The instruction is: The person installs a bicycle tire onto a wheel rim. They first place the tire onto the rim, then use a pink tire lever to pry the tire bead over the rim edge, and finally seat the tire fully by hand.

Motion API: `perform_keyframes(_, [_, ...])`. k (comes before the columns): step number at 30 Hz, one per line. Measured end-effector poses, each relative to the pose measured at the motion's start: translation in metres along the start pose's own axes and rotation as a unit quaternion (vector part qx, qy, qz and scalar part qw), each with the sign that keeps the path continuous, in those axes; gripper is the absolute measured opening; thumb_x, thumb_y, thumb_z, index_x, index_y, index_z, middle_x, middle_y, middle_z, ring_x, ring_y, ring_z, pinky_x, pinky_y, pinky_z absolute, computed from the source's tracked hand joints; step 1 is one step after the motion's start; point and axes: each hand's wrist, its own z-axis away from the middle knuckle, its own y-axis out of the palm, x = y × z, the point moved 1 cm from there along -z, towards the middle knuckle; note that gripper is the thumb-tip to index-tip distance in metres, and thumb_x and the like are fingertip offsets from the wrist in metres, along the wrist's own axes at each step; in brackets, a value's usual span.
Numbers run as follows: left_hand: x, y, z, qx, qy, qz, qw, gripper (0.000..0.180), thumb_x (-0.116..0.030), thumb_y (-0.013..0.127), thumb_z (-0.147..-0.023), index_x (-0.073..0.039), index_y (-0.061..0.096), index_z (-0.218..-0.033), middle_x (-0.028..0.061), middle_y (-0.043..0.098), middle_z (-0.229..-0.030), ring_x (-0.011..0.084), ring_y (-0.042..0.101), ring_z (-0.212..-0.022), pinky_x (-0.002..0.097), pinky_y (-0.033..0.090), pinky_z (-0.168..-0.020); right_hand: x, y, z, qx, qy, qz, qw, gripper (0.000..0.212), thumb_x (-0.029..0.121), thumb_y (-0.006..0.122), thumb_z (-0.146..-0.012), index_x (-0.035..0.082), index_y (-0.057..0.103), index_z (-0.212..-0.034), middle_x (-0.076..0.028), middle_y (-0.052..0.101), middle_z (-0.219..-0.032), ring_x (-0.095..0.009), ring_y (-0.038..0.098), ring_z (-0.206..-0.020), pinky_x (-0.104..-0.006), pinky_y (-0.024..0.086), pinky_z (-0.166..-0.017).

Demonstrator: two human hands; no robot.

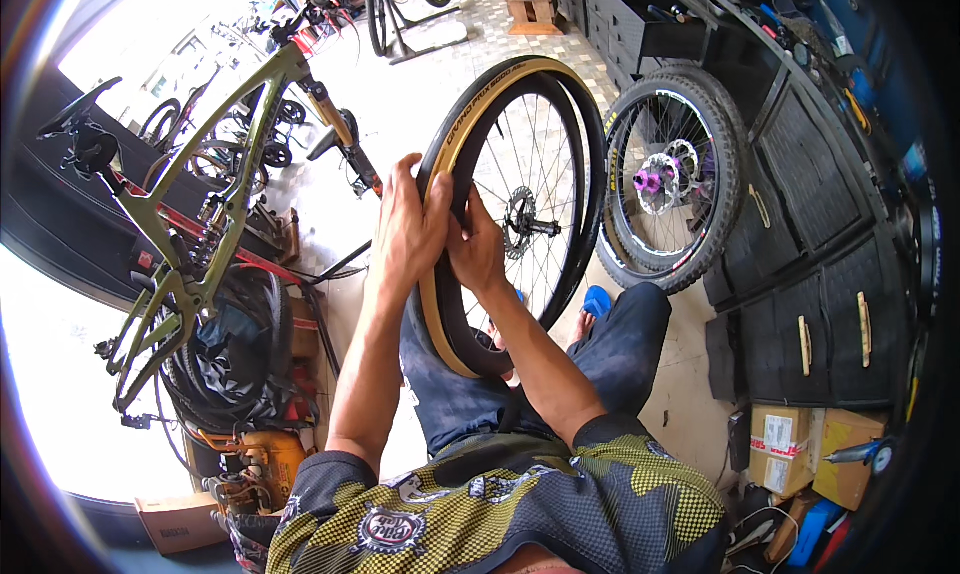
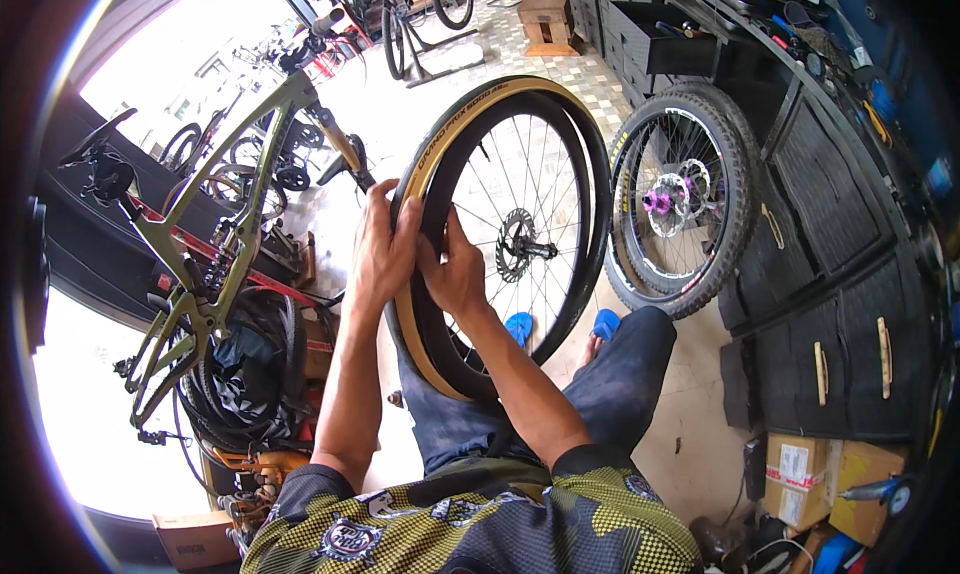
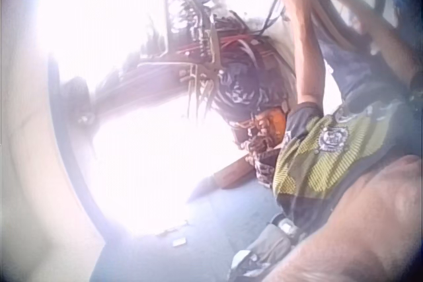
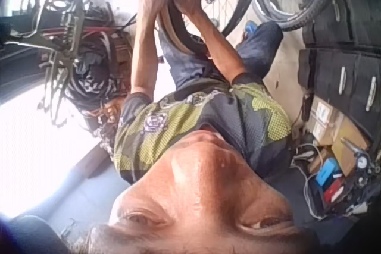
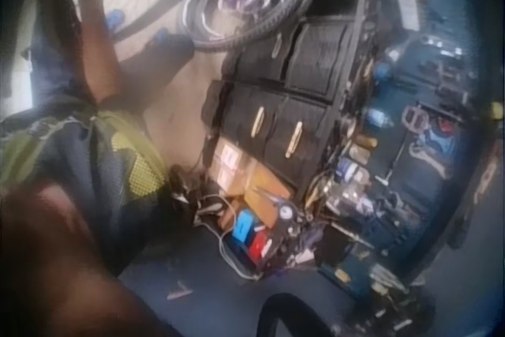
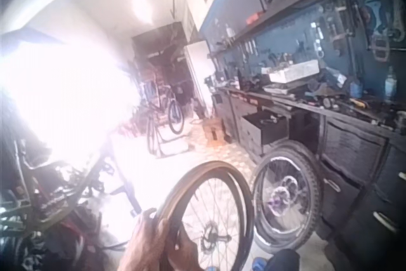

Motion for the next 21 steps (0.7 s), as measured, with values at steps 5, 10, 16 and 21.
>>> perform_keyframes(5, [-0.020,-0.011,-0.061,0.089,0.003,-0.074,0.993,0.076,-0.061,0.063,-0.100,0.008,0.059,-0.133,0.0342,0.068,-0.119,0.0483,0.065,-0.118,0.0513,0.050,-0.102,0.011,0.009,0.011,0.048,-0.027,0.018,0.998,0.075,0.036,0.065,-0.106,-0.010,0.037,-0.158,-0.016,0.076,-0.115,-0.014,0.072,-0.093,-0.0280,0.055,-0.080])
perform_keyframes(10, [-0.028,-0.010,-0.104,0.090,0.021,-0.086,0.992,0.066,-0.055,0.067,-0.098,0.010,0.068,-0.107,0.0322,0.069,-0.105,0.0469,0.066,-0.106,0.0521,0.050,-0.096,0.020,0.012,0.009,0.049,-0.028,-0.010,0.998,0.078,0.042,0.065,-0.104,-0.008,0.037,-0.157,-0.025,0.075,-0.118,-0.032,0.077,-0.110,-0.0376,0.059,-0.090])
perform_keyframes(16, [-0.013,-0.006,-0.119,0.029,-0.002,-0.102,0.994,0.064,-0.054,0.067,-0.098,0.010,0.071,-0.099,0.0313,0.070,-0.100,0.0418,0.068,-0.096,0.0507,0.051,-0.090,0.009,0.014,0.022,0.076,-0.011,0.034,0.996,0.085,0.053,0.061,-0.105,-0.007,0.036,-0.159,-0.026,0.073,-0.123,-0.034,0.076,-0.111,-0.0371,0.059,-0.091])
perform_keyframes(21, [0.008,-0.001,-0.125,0.029,-0.024,-0.095,0.995,0.068,-0.057,0.064,-0.099,0.010,0.068,-0.111,0.0307,0.071,-0.101,0.0402,0.070,-0.096,0.0485,0.052,-0.089,0.007,0.018,0.026,0.076,-0.028,0.034,0.996,0.090,0.059,0.061,-0.103,-0.008,0.037,-0.158,-0.024,0.074,-0.121,-0.032,0.077,-0.106,-0.0377,0.060,-0.088])
